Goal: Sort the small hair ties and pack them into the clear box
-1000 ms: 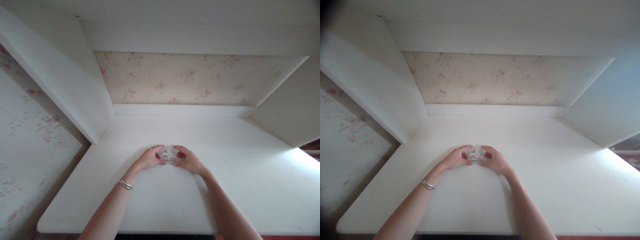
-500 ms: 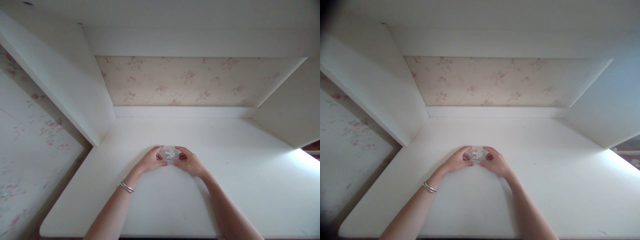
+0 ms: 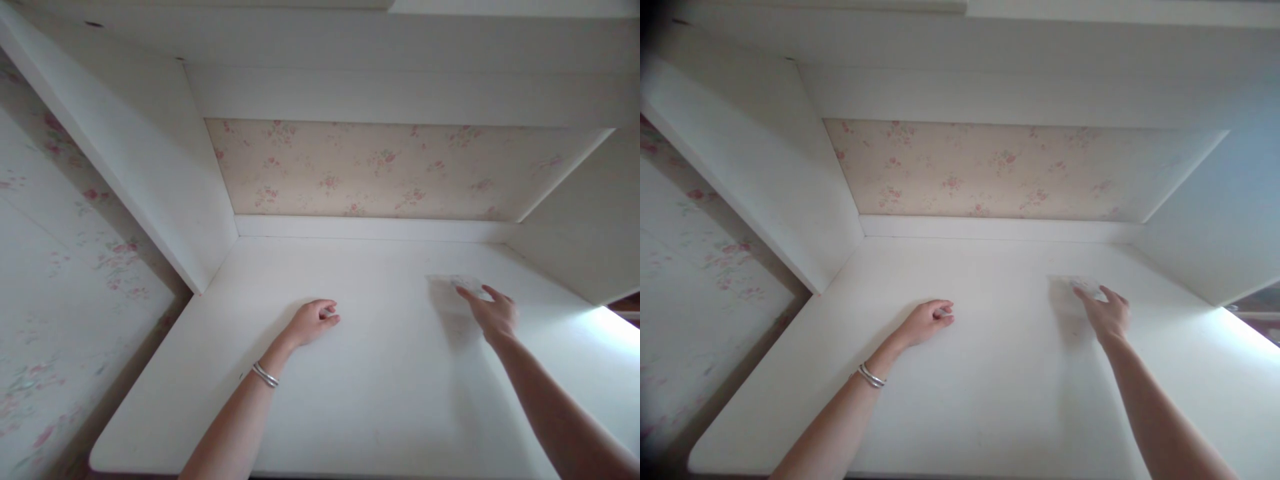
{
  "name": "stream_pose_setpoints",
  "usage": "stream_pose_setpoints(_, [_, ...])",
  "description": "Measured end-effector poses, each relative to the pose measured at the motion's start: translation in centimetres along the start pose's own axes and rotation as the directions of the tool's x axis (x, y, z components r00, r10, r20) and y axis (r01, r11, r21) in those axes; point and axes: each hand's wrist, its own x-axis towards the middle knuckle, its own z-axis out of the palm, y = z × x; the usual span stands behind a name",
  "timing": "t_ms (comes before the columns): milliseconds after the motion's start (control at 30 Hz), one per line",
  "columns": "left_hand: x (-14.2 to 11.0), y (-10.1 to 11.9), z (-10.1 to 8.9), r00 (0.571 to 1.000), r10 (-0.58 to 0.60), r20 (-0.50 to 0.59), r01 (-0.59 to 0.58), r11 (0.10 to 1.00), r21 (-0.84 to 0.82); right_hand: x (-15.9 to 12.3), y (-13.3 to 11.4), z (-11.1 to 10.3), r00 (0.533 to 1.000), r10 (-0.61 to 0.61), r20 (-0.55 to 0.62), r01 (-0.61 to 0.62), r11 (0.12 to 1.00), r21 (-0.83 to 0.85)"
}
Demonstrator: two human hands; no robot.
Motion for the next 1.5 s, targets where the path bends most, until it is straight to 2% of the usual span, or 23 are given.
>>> stream_pose_setpoints(33, [0.0, 0.0, 0.0, 1.000, 0.001, -0.004, -0.001, 1.000, 0.007, 0.7, 1.1, -0.3, 0.998, 0.069, -0.011, -0.070, 0.997, -0.038])
stream_pose_setpoints(133, [0.0, 0.0, 0.2, 1.000, 0.007, -0.016, -0.007, 1.000, 0.027, 1.8, 3.4, -0.9, 0.986, 0.165, 0.031, -0.158, 0.974, -0.160])
stream_pose_setpoints(200, [0.0, 0.0, 0.3, 1.000, 0.015, -0.022, -0.014, 0.999, 0.043, 2.1, 4.1, -1.1, 0.980, 0.188, 0.069, -0.168, 0.959, -0.229])
stream_pose_setpoints(300, [-0.1, 0.1, 0.3, 0.999, 0.031, -0.044, -0.027, 0.997, 0.077, 1.8, 3.7, -1.4, 0.977, 0.196, 0.084, -0.163, 0.942, -0.293])
stream_pose_setpoints(367, [-0.2, 0.1, 0.4, 0.997, 0.045, -0.060, -0.039, 0.994, 0.101, 1.1, 2.7, -1.6, 0.992, 0.121, 0.024, -0.109, 0.948, -0.299])
stream_pose_setpoints(433, [-0.2, 0.1, 0.4, 0.995, 0.063, -0.072, -0.054, 0.991, 0.125, -0.1, 1.1, -1.7, 0.999, -0.035, -0.042, 0.022, 0.961, -0.276])
stream_pose_setpoints(533, [-0.2, 0.1, 0.4, 0.993, 0.082, -0.089, -0.067, 0.985, 0.158, -2.8, -2.1, -1.5, 0.971, -0.238, -0.015, 0.234, 0.964, -0.127])
stream_pose_setpoints(600, [-0.1, 0.1, 0.5, 0.992, 0.084, -0.097, -0.066, 0.982, 0.175, -5.1, -4.7, -1.0, 0.927, -0.351, 0.135, 0.338, 0.935, 0.109])
stream_pose_setpoints(667, [-0.1, 0.2, 0.5, 0.992, 0.079, -0.103, -0.059, 0.981, 0.185, -7.8, -7.3, -0.4, 0.873, -0.380, 0.305, 0.315, 0.918, 0.242])
stream_pose_setpoints(767, [-0.2, 0.4, 0.4, 0.992, 0.071, -0.102, -0.051, 0.981, 0.188, -12.2, -11.1, 1.3, 0.759, -0.394, 0.518, 0.217, 0.904, 0.368])
stream_pose_setpoints(833, [-0.2, 0.6, 0.4, 0.992, 0.079, -0.096, -0.059, 0.979, 0.194, -15.0, -13.1, 2.8, 0.702, -0.445, 0.556, 0.176, 0.865, 0.470])
stream_pose_setpoints(900, [-0.3, 0.7, 0.4, 0.991, 0.089, -0.097, -0.068, 0.978, 0.196, -17.4, -14.4, 4.3, 0.659, -0.501, 0.562, 0.192, 0.833, 0.518])
stream_pose_setpoints(967, [-0.2, 0.7, 0.5, 0.991, 0.086, -0.104, -0.065, 0.979, 0.191, -19.2, -15.2, 5.3, 0.611, -0.566, 0.554, 0.323, 0.816, 0.479])
stream_pose_setpoints(1067, [0.0, 0.6, 0.6, 0.990, 0.075, -0.118, -0.051, 0.980, 0.194, -20.5, -15.3, 5.6, 0.484, -0.687, 0.542, 0.600, 0.711, 0.365])
stream_pose_setpoints(1167, [0.0, 0.7, 0.6, 0.990, 0.071, -0.121, -0.045, 0.978, 0.205, -20.8, -15.0, 4.7, 0.393, -0.741, 0.544, 0.720, 0.616, 0.320])
stream_pose_setpoints(1300, [0.1, 0.8, 0.5, 0.991, 0.075, -0.111, -0.051, 0.977, 0.209, -20.7, -15.0, 3.6, 0.365, -0.737, 0.569, 0.735, 0.603, 0.310])
stream_pose_setpoints(1500, [0.2, 0.6, 0.6, 0.991, 0.078, -0.110, -0.050, 0.970, 0.237, -20.7, -15.0, 3.8, 0.357, -0.736, 0.576, 0.741, 0.598, 0.305])
